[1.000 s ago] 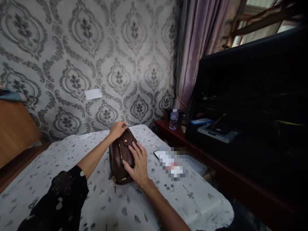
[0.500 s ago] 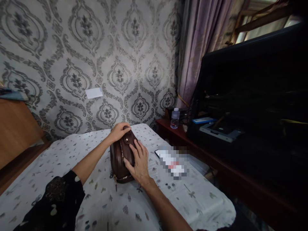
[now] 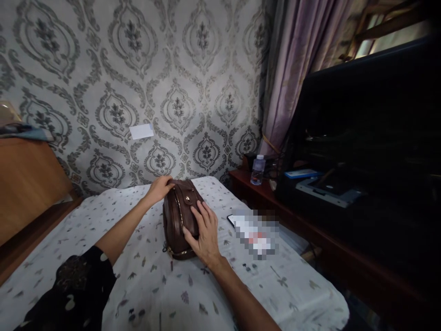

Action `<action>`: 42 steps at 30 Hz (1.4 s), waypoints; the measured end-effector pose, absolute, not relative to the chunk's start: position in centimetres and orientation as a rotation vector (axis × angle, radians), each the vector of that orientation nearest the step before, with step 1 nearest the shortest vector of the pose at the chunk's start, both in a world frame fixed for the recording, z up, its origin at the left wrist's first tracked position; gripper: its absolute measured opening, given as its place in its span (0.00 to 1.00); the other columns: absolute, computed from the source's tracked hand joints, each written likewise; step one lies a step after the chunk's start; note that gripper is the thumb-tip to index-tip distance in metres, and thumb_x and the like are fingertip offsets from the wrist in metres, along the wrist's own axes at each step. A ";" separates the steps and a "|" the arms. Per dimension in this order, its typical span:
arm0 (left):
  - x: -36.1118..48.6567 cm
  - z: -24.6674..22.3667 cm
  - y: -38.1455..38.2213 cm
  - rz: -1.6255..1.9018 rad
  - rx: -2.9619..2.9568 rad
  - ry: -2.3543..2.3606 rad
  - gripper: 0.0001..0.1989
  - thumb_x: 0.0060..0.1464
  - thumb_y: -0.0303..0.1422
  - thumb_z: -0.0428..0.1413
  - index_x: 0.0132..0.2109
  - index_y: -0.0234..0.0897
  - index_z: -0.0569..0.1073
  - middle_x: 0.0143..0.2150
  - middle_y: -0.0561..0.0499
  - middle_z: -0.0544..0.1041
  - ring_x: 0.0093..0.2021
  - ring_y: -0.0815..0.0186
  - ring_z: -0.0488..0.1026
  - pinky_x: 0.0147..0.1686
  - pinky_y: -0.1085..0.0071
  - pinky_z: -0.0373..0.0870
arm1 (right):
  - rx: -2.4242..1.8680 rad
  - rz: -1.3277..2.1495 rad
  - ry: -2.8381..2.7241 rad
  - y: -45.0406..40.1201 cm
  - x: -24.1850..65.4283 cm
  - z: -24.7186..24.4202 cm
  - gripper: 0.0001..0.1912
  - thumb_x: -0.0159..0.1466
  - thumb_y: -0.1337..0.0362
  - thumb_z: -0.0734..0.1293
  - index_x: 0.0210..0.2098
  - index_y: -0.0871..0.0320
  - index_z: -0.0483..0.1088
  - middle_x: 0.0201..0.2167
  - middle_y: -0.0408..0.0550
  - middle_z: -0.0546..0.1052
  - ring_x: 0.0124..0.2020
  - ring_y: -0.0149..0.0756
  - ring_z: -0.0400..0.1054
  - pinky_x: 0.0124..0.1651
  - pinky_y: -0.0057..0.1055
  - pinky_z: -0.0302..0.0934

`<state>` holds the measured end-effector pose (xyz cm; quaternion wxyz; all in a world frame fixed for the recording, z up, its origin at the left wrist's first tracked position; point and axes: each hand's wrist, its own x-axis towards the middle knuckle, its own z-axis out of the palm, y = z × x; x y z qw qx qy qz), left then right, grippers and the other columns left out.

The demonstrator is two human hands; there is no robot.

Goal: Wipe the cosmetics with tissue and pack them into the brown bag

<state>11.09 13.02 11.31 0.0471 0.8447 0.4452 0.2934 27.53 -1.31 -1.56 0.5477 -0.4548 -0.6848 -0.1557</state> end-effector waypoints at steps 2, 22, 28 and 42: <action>11.3 11.4 12.7 0.908 2.570 1.381 0.06 0.51 0.32 0.53 0.28 0.38 0.70 0.24 0.55 0.67 0.29 0.65 0.64 0.31 0.70 0.55 | -1.078 -0.364 -1.626 -1.3 27.5 -1.5 0.28 0.64 0.59 0.64 0.61 0.57 0.58 0.64 0.57 0.62 0.66 0.50 0.51 0.63 0.54 0.51; 12.4 13.6 8.9 0.705 2.749 1.298 0.06 0.54 0.32 0.53 0.33 0.39 0.73 0.27 0.52 0.74 0.31 0.62 0.70 0.32 0.70 0.60 | -1.106 -0.384 -1.622 -1.4 27.3 -1.7 0.30 0.63 0.58 0.64 0.63 0.55 0.57 0.65 0.56 0.60 0.66 0.51 0.50 0.64 0.54 0.48; 14.1 12.2 9.3 0.697 2.765 1.086 0.15 0.54 0.42 0.56 0.45 0.39 0.75 0.39 0.47 0.77 0.42 0.58 0.72 0.43 0.66 0.66 | -1.072 -0.400 -1.624 -1.5 27.3 -1.7 0.30 0.61 0.57 0.65 0.61 0.56 0.60 0.63 0.56 0.63 0.66 0.51 0.52 0.64 0.54 0.48; 15.1 10.3 9.8 0.717 2.694 1.068 0.18 0.52 0.44 0.57 0.47 0.39 0.76 0.44 0.47 0.78 0.46 0.56 0.72 0.49 0.63 0.67 | -1.193 -0.327 -1.644 -2.0 26.9 -1.4 0.29 0.59 0.56 0.65 0.58 0.56 0.63 0.65 0.53 0.63 0.67 0.47 0.51 0.66 0.49 0.44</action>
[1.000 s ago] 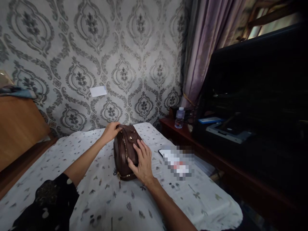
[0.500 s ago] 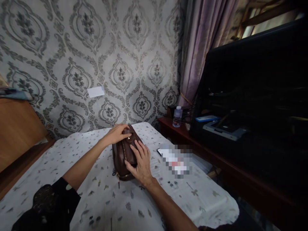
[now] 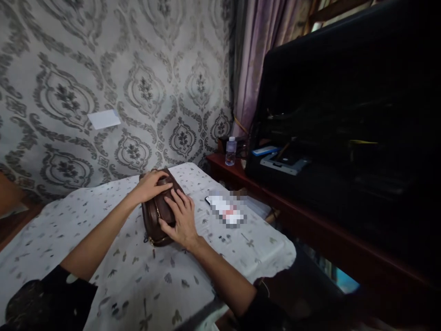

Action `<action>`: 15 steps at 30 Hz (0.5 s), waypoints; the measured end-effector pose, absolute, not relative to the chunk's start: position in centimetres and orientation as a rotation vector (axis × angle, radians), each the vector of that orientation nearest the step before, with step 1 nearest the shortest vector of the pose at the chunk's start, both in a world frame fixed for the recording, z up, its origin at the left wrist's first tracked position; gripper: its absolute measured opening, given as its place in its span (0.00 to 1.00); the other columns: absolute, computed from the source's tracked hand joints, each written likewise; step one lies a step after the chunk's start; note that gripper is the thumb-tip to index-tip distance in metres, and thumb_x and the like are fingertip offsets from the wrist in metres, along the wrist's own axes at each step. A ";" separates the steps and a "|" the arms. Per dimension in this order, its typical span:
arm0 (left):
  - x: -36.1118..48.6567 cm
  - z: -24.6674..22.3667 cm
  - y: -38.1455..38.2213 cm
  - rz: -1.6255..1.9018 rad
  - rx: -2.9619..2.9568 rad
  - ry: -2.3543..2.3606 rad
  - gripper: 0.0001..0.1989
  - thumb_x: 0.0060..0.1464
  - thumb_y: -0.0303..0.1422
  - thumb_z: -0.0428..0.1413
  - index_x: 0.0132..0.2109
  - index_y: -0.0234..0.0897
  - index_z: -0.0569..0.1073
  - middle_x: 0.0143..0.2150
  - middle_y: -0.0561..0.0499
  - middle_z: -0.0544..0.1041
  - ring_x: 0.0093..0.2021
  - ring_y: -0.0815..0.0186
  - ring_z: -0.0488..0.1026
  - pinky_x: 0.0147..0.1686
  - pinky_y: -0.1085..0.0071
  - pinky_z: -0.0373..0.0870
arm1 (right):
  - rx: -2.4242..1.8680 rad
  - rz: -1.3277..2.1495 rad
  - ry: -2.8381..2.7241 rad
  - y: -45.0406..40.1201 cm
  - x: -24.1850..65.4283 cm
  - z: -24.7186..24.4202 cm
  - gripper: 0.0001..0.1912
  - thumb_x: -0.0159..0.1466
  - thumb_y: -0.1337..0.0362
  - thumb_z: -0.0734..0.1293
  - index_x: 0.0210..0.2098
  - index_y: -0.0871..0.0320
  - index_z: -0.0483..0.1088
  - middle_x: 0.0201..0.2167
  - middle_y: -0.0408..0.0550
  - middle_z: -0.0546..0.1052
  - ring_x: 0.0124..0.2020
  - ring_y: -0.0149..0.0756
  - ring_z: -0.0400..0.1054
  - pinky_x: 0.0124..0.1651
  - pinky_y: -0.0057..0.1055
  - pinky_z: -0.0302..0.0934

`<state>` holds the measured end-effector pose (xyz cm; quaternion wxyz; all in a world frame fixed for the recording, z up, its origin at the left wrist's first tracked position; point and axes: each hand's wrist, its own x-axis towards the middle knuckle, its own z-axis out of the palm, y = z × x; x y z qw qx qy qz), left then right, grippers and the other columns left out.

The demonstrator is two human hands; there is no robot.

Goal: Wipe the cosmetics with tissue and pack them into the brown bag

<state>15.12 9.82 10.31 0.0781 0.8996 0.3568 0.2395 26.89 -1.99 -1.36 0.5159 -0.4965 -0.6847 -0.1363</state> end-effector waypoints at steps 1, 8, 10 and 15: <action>15.2 9.9 9.4 0.753 2.714 1.099 0.18 0.53 0.43 0.57 0.48 0.39 0.75 0.46 0.47 0.77 0.48 0.55 0.71 0.50 0.62 0.66 | -1.204 -0.318 -1.646 -2.0 26.9 -1.4 0.29 0.59 0.55 0.65 0.59 0.56 0.63 0.65 0.54 0.62 0.67 0.47 0.50 0.66 0.49 0.44; 15.3 8.0 7.8 0.881 2.785 1.136 0.19 0.56 0.37 0.56 0.54 0.39 0.71 0.52 0.45 0.74 0.53 0.54 0.67 0.54 0.59 0.62 | -1.208 -0.297 -1.667 -2.2 27.1 -1.7 0.33 0.61 0.52 0.64 0.62 0.57 0.59 0.66 0.56 0.59 0.69 0.47 0.48 0.67 0.49 0.44; 15.3 7.8 8.0 0.850 2.823 1.124 0.20 0.56 0.36 0.57 0.55 0.40 0.70 0.51 0.45 0.74 0.53 0.54 0.67 0.54 0.59 0.62 | -1.201 -0.290 -1.660 -2.2 27.3 -1.8 0.35 0.61 0.50 0.64 0.64 0.58 0.57 0.67 0.58 0.58 0.69 0.48 0.47 0.67 0.49 0.46; 15.2 7.9 7.9 0.820 2.795 1.101 0.20 0.57 0.37 0.55 0.55 0.38 0.70 0.51 0.45 0.75 0.52 0.54 0.68 0.53 0.59 0.63 | -1.135 -0.270 -1.666 -2.3 27.7 -1.7 0.35 0.62 0.48 0.63 0.64 0.59 0.57 0.66 0.58 0.60 0.69 0.49 0.47 0.67 0.51 0.46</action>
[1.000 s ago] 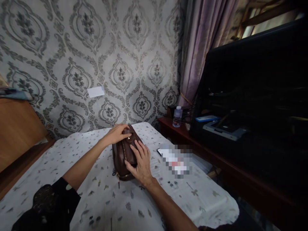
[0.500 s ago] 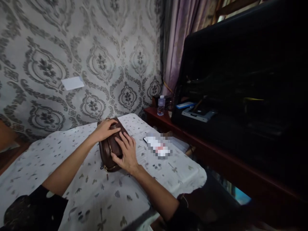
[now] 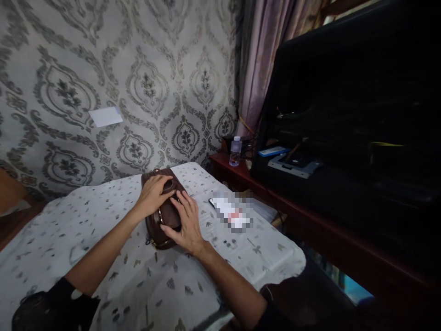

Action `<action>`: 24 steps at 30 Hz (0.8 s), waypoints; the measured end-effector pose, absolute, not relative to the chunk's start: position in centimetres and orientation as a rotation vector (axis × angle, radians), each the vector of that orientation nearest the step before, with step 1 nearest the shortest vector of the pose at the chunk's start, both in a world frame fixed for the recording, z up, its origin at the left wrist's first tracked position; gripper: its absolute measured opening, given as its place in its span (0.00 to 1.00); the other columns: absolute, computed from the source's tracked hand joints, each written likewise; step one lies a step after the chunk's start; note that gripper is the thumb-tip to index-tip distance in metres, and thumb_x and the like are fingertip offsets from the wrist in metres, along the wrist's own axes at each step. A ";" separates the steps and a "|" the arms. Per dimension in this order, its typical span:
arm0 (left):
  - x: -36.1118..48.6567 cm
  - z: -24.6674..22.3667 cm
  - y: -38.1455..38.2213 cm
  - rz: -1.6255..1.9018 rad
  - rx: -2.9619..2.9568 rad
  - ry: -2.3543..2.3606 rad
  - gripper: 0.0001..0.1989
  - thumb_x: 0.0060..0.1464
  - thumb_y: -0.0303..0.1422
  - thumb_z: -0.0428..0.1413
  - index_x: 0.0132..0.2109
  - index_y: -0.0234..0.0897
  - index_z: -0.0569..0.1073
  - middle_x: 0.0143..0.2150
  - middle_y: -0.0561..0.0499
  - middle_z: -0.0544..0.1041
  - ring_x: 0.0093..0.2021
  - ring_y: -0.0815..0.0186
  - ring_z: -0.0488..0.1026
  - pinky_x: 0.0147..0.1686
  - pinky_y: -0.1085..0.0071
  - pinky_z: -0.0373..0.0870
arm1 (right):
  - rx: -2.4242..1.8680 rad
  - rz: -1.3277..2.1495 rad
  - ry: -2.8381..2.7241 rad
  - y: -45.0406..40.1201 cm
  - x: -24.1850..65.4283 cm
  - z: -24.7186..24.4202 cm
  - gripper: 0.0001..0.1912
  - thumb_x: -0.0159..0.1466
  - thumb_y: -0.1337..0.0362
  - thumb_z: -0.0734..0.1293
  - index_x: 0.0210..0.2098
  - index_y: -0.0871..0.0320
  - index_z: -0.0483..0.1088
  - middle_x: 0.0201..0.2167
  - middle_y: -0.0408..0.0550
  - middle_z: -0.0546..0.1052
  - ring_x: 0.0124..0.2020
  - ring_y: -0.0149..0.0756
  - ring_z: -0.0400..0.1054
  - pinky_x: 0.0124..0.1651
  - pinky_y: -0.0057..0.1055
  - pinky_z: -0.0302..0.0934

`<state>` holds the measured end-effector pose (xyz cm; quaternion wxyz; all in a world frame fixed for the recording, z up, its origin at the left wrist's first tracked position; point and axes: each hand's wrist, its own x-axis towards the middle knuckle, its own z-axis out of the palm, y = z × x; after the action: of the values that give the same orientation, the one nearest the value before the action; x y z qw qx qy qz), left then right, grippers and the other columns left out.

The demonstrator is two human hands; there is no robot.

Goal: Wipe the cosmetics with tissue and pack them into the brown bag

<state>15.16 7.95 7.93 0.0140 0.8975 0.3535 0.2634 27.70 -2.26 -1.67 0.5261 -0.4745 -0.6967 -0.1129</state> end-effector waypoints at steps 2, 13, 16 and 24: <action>15.1 8.1 7.9 0.827 2.739 1.100 0.20 0.58 0.39 0.55 0.54 0.37 0.71 0.49 0.44 0.76 0.50 0.54 0.69 0.53 0.58 0.64 | -1.141 -0.261 -1.694 -2.3 27.8 -1.6 0.33 0.64 0.50 0.63 0.64 0.57 0.57 0.64 0.55 0.63 0.69 0.49 0.46 0.67 0.52 0.45; 15.7 10.0 9.1 0.938 2.328 1.099 0.21 0.57 0.48 0.50 0.34 0.34 0.75 0.29 0.51 0.77 0.32 0.61 0.72 0.35 0.68 0.68 | -1.203 -0.353 -1.754 -2.3 27.6 -1.8 0.31 0.67 0.56 0.62 0.67 0.55 0.54 0.66 0.52 0.62 0.70 0.49 0.45 0.66 0.55 0.47; 16.2 9.3 9.2 0.983 2.409 1.129 0.15 0.55 0.43 0.54 0.39 0.37 0.77 0.36 0.49 0.79 0.40 0.59 0.74 0.42 0.67 0.69 | -1.203 -0.351 -1.748 -2.2 27.5 -1.9 0.30 0.68 0.57 0.61 0.66 0.57 0.54 0.66 0.54 0.61 0.69 0.48 0.47 0.66 0.54 0.47; 16.5 9.0 9.3 0.930 2.501 1.229 0.11 0.55 0.38 0.56 0.42 0.40 0.77 0.42 0.48 0.80 0.43 0.57 0.74 0.45 0.66 0.66 | -1.198 -0.317 -1.691 -2.0 27.4 -2.3 0.32 0.68 0.55 0.60 0.67 0.59 0.50 0.66 0.59 0.60 0.68 0.47 0.51 0.67 0.52 0.47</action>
<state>16.52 9.29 9.00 0.1019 0.8468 0.4163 0.3149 27.37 -1.98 -2.27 0.4989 -0.4953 -0.6990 -0.1309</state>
